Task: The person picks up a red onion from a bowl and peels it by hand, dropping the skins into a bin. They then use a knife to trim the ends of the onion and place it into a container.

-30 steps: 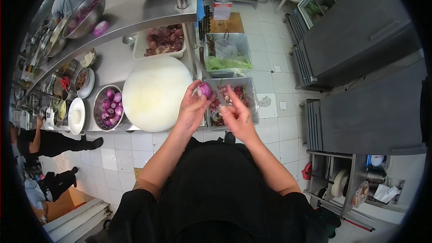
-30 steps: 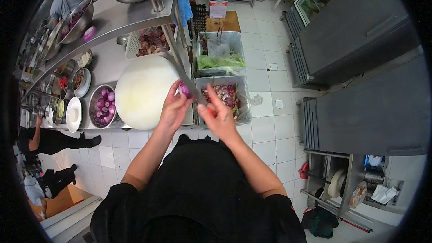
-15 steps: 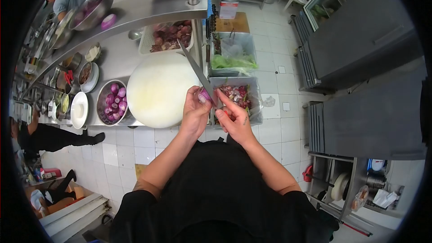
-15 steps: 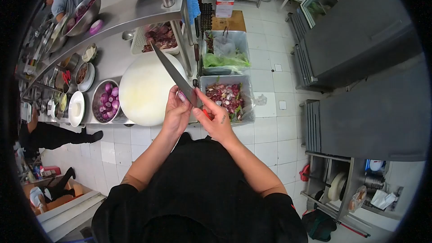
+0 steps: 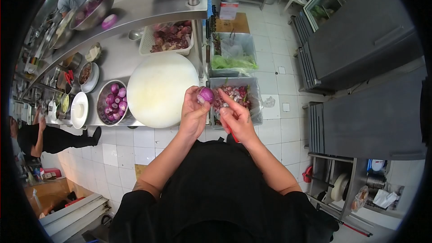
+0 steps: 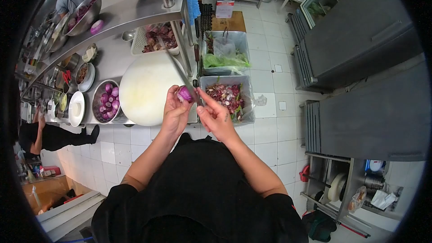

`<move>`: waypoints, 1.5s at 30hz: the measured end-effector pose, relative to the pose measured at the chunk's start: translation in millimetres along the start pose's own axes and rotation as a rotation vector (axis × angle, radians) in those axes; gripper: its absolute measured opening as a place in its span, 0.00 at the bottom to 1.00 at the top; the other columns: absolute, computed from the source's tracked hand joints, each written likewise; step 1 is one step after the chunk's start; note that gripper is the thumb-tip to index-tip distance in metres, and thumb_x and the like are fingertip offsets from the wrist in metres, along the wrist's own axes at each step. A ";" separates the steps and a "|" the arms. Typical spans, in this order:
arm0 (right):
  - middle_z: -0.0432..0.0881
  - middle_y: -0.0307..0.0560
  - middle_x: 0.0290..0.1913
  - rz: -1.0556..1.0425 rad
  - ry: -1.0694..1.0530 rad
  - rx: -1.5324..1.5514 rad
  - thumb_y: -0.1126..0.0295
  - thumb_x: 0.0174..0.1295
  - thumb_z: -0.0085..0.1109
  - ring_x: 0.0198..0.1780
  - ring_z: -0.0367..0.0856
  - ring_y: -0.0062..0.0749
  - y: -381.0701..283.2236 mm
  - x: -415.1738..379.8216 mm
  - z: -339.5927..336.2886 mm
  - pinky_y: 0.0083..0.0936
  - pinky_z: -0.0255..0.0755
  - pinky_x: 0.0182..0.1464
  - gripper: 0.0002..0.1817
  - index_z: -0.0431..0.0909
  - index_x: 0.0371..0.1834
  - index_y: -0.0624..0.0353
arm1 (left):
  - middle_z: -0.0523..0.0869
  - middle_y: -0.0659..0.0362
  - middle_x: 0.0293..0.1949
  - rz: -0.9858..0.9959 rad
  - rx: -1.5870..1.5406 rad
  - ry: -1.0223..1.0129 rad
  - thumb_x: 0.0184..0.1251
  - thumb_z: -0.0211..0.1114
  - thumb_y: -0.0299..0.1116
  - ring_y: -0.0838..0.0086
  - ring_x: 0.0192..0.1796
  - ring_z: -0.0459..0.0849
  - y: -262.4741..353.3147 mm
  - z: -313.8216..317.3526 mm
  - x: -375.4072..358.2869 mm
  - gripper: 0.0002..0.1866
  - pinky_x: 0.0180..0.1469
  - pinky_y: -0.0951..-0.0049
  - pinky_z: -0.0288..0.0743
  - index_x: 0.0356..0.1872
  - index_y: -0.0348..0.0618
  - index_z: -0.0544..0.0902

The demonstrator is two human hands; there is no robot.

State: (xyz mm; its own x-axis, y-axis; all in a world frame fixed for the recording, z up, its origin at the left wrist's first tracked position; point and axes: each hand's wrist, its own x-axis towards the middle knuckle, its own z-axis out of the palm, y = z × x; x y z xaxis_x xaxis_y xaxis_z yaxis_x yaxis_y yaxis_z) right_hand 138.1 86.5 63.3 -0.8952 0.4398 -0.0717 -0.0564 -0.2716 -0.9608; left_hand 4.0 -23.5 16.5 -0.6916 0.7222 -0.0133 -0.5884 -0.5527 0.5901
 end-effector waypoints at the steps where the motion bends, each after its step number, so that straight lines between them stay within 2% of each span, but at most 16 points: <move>1: 0.70 0.25 0.21 -0.022 -0.015 -0.017 0.66 0.80 0.62 0.20 0.63 0.09 0.3 -2.0 2.0 0.16 0.58 0.23 0.33 0.65 0.86 0.49 | 0.76 0.58 0.68 0.012 0.014 -0.015 0.69 0.74 0.16 0.67 0.70 0.76 -0.3 -0.3 0.6 0.33 0.75 0.64 0.69 0.70 0.51 0.70; 3: 0.69 0.25 0.21 -0.027 -0.040 -0.030 0.66 0.80 0.62 0.20 0.63 0.09 2.6 -4.9 4.6 0.15 0.58 0.23 0.33 0.65 0.86 0.49 | 0.76 0.58 0.68 0.030 0.042 -0.046 0.69 0.73 0.16 0.67 0.71 0.76 -1.8 -0.8 1.2 0.33 0.76 0.64 0.69 0.70 0.50 0.70; 6: 0.72 0.30 0.26 -0.030 -0.046 -0.137 0.69 0.82 0.58 0.22 0.65 0.12 -1.6 -5.9 4.7 0.15 0.63 0.24 0.33 0.62 0.87 0.53 | 0.76 0.57 0.68 0.031 0.017 -0.015 0.69 0.74 0.17 0.67 0.71 0.76 -2.9 2.6 -0.5 0.33 0.76 0.63 0.69 0.71 0.50 0.70; 9: 0.73 0.33 0.25 -0.027 -0.022 -0.117 0.65 0.83 0.57 0.21 0.65 0.14 5.2 -5.7 2.3 0.16 0.62 0.23 0.31 0.63 0.86 0.54 | 0.77 0.56 0.68 0.005 0.018 -0.017 0.69 0.74 0.18 0.63 0.73 0.77 -2.5 0.7 -5.3 0.34 0.77 0.60 0.70 0.71 0.49 0.69; 12: 0.71 0.30 0.21 0.012 0.096 0.096 0.60 0.84 0.56 0.19 0.65 0.13 12.4 -3.6 -3.0 0.18 0.60 0.22 0.29 0.68 0.84 0.54 | 0.80 0.54 0.67 -0.041 -0.002 -0.048 0.70 0.77 0.27 0.57 0.76 0.76 0.2 8.5 -7.6 0.34 0.81 0.56 0.69 0.72 0.49 0.68; 14: 0.73 0.33 0.22 0.087 0.190 0.120 0.54 0.86 0.51 0.18 0.66 0.15 5.7 -1.6 -8.7 0.19 0.61 0.20 0.30 0.66 0.85 0.56 | 0.79 0.53 0.68 -0.142 -0.083 0.021 0.72 0.75 0.29 0.56 0.77 0.76 8.9 2.5 -3.6 0.33 0.81 0.55 0.68 0.73 0.48 0.68; 16: 0.73 0.31 0.23 0.134 0.184 0.084 0.58 0.84 0.55 0.21 0.66 0.12 5.6 0.0 -20.3 0.15 0.60 0.24 0.31 0.64 0.86 0.55 | 0.79 0.53 0.68 -0.173 -0.077 0.068 0.73 0.74 0.29 0.56 0.76 0.76 11.9 1.1 -2.9 0.33 0.81 0.56 0.69 0.73 0.47 0.67; 19: 0.69 0.28 0.24 -0.025 0.080 -0.101 0.64 0.81 0.60 0.25 0.64 0.10 6.2 -9.5 -9.8 0.13 0.59 0.29 0.34 0.62 0.87 0.54 | 0.77 0.53 0.69 -0.100 0.043 0.080 0.74 0.72 0.27 0.58 0.75 0.77 8.3 1.4 -5.4 0.31 0.79 0.58 0.70 0.73 0.45 0.67; 20: 0.64 0.27 0.25 -0.029 0.050 -0.158 0.69 0.77 0.65 0.28 0.60 0.11 4.3 -11.8 -6.0 0.14 0.58 0.32 0.37 0.61 0.88 0.54 | 0.77 0.53 0.69 -0.069 0.071 0.066 0.75 0.71 0.26 0.60 0.74 0.77 3.6 0.2 -6.2 0.31 0.78 0.58 0.71 0.73 0.45 0.66; 22: 0.63 0.27 0.24 -0.103 0.026 -0.353 0.68 0.75 0.67 0.26 0.59 0.13 -3.1 -11.4 -1.5 0.18 0.59 0.31 0.37 0.64 0.86 0.54 | 0.76 0.54 0.69 -0.014 0.118 0.048 0.74 0.71 0.23 0.62 0.73 0.76 -3.1 2.3 -6.2 0.31 0.77 0.59 0.71 0.72 0.45 0.66; 25: 0.61 0.29 0.22 -0.144 0.034 -0.416 0.67 0.74 0.69 0.25 0.59 0.15 -2.7 -9.3 -3.2 0.20 0.58 0.30 0.36 0.68 0.84 0.54 | 0.75 0.55 0.69 0.039 0.167 0.048 0.72 0.72 0.20 0.65 0.73 0.75 -6.2 7.0 -7.9 0.32 0.76 0.61 0.71 0.71 0.46 0.66; 31: 0.60 0.32 0.21 -0.175 0.036 -0.432 0.65 0.74 0.69 0.24 0.59 0.16 -4.5 -10.2 -10.2 0.21 0.58 0.29 0.36 0.70 0.83 0.54 | 0.75 0.55 0.69 0.060 0.210 0.040 0.69 0.73 0.18 0.65 0.72 0.75 -5.7 18.2 -7.2 0.33 0.75 0.61 0.72 0.70 0.46 0.67; 34: 0.61 0.29 0.22 -0.179 0.056 -0.460 0.66 0.75 0.68 0.24 0.58 0.15 0.4 -8.0 -16.5 0.19 0.57 0.29 0.34 0.70 0.83 0.54 | 0.75 0.55 0.69 0.060 0.220 0.032 0.70 0.74 0.19 0.65 0.71 0.76 -11.6 16.2 -4.2 0.33 0.74 0.61 0.73 0.70 0.46 0.67; 37: 0.65 0.28 0.21 -0.070 0.056 -0.184 0.64 0.78 0.64 0.22 0.60 0.13 6.8 -7.2 -23.5 0.17 0.58 0.27 0.31 0.71 0.83 0.54 | 0.76 0.54 0.70 -0.006 0.203 -0.003 0.71 0.74 0.23 0.64 0.71 0.77 -14.2 18.8 -0.5 0.33 0.74 0.61 0.73 0.72 0.46 0.67; 42: 0.70 0.29 0.20 0.087 0.248 0.041 0.62 0.86 0.51 0.17 0.65 0.13 -7.7 5.0 -63.3 0.19 0.58 0.20 0.26 0.69 0.83 0.54 | 0.77 0.52 0.72 -0.225 0.067 -0.036 0.74 0.74 0.32 0.62 0.73 0.78 -13.8 23.6 10.7 0.34 0.75 0.58 0.74 0.76 0.45 0.66; 45: 0.66 0.25 0.22 0.043 0.151 -0.122 0.64 0.81 0.60 0.22 0.62 0.12 -16.2 -7.6 -74.6 0.16 0.59 0.26 0.31 0.68 0.85 0.53 | 0.78 0.52 0.71 -0.152 0.115 0.044 0.75 0.72 0.30 0.61 0.75 0.77 -27.0 28.4 11.0 0.33 0.78 0.55 0.72 0.76 0.43 0.66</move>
State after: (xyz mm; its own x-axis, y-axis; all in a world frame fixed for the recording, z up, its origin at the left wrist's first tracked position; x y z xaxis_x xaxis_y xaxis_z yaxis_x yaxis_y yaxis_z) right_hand 178.7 151.4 59.4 -0.8185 0.5562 -0.1436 0.0425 -0.1906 -0.9807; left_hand 24.2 11.2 23.4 -0.6173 0.7735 -0.1436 -0.6381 -0.3855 0.6665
